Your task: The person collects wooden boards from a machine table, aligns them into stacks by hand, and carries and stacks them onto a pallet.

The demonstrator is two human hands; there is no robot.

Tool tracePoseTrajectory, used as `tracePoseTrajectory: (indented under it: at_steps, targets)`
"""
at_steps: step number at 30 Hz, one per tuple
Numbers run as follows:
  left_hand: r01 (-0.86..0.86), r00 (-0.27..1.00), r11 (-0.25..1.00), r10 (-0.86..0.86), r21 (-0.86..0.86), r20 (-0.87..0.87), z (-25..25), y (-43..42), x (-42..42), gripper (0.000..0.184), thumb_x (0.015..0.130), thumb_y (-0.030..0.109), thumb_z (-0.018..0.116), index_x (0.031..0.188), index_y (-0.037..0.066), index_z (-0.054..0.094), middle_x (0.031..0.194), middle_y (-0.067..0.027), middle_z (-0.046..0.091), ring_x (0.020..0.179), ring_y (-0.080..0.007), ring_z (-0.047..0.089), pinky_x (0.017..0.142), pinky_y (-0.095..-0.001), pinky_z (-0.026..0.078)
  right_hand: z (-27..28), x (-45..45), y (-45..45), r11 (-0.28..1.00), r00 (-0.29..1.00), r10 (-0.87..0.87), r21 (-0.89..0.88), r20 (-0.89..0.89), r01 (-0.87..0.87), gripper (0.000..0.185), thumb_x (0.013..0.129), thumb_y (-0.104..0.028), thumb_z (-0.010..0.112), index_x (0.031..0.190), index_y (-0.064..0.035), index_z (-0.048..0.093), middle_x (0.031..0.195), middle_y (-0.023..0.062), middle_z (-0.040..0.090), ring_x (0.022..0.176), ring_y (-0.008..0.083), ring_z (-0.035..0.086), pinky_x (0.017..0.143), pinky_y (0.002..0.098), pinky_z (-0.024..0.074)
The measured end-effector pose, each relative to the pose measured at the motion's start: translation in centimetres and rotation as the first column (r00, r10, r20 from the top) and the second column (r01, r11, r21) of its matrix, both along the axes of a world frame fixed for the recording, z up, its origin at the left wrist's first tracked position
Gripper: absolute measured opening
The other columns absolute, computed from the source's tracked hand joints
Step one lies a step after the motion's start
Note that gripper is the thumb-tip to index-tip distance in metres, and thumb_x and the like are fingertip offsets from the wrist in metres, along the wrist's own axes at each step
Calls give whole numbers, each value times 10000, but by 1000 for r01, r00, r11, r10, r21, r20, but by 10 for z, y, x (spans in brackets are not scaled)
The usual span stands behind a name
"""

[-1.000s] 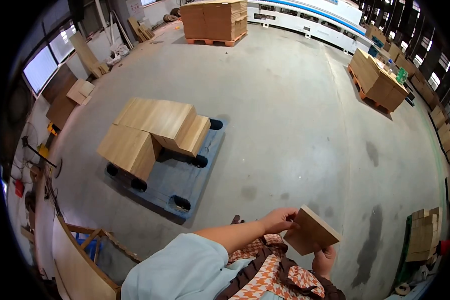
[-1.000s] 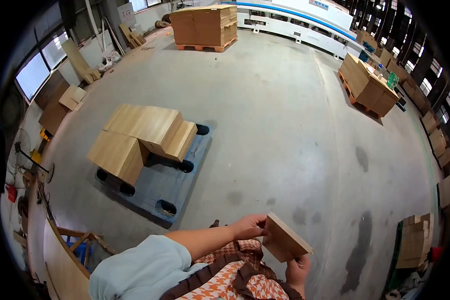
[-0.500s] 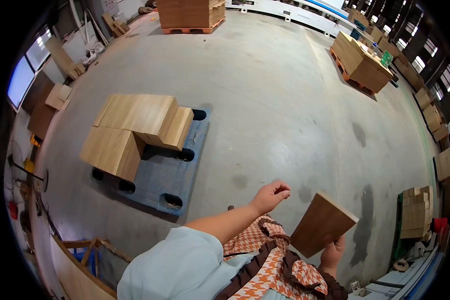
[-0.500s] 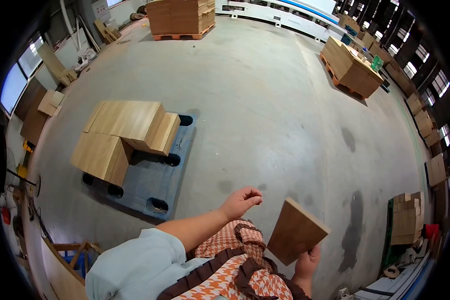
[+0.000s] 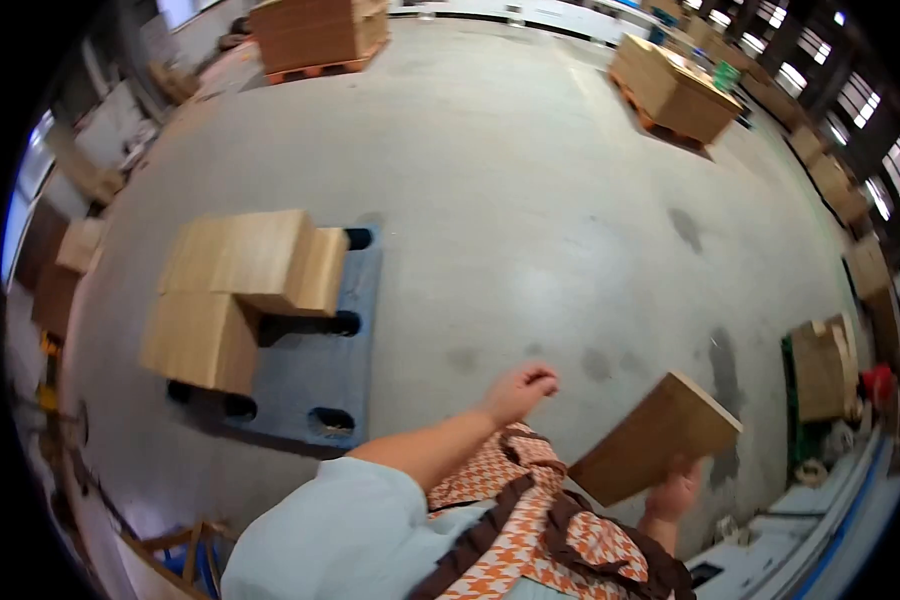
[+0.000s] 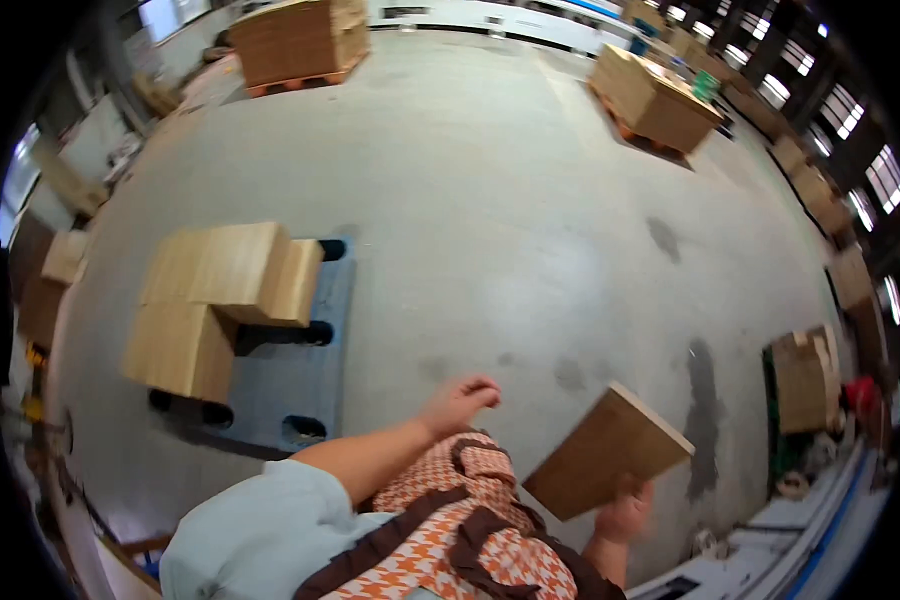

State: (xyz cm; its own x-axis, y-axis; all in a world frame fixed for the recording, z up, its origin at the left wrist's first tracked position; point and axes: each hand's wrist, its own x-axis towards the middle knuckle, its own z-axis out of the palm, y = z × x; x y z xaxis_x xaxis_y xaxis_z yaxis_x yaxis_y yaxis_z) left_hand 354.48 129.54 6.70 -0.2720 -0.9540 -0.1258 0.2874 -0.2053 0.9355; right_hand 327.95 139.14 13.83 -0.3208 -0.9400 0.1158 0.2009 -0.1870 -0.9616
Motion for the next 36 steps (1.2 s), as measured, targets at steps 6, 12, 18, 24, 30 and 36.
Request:
tracePoseTrajectory:
  at_steps: [6, 12, 18, 24, 30, 36]
  targets:
    - [-51, 995, 998, 49, -21, -89, 5, 1, 10, 101, 828, 78, 503, 881, 1, 539, 813, -57, 583, 767, -117, 548, 716, -252, 454, -9, 14, 2, 994, 991, -107, -8, -80, 106, 326, 818, -184, 585, 1080, -6, 510, 1008, 47, 567, 910, 126, 509, 804, 269, 391]
    - [352, 866, 857, -145, -377, 479, 32, 9, -13, 163, 771, 81, 562, 926, 32, 555, 828, -101, 593, 784, -211, 570, 709, -296, 462, -3, 27, 1, 960, 958, -280, 40, 59, 278, 295, 841, -184, 549, 1069, -3, 497, 1025, 50, 548, 920, 135, 500, 823, 278, 381]
    - [891, 427, 218, -106, -398, 898, 41, 29, -61, 724, 624, 256, 686, 1260, 153, 355, 1323, -128, 289, 1241, -307, 250, 988, -462, 211, -19, 6, 16, 790, 657, -596, 189, 463, 583, 367, 867, -181, 494, 1180, -26, 383, 1137, 80, 471, 1035, 203, 453, 900, 353, 361]
    - [945, 288, -148, -38, -290, 957, 53, 35, -67, 821, 579, 373, 703, 1287, 194, 327, 1353, -117, 259, 1279, -298, 183, 1002, -533, 129, -17, -7, 74, 645, 298, -698, 390, 652, 657, 430, 879, -202, 466, 1244, -55, 293, 1230, 88, 380, 1117, 244, 386, 944, 420, 319]
    - [881, 239, -382, -146, -278, 960, 75, 60, -95, 854, 583, 406, 699, 1295, 147, 305, 1352, -157, 242, 1268, -336, 187, 1003, -528, 134, -27, -8, 158, 565, 191, -658, 310, 729, 764, 406, 874, -176, 474, 1233, -66, 318, 1219, 74, 397, 1112, 245, 397, 939, 423, 328]
    - [815, 258, -521, -65, -253, 964, 59, 165, -113, 696, 679, 231, 588, 1284, 48, 297, 1332, -229, 235, 1253, -369, 201, 1003, -496, 178, -21, 43, 281, 288, -27, -665, 289, 747, 913, 363, 842, -96, 506, 1181, -60, 382, 1174, 76, 447, 1077, 243, 434, 921, 411, 349]
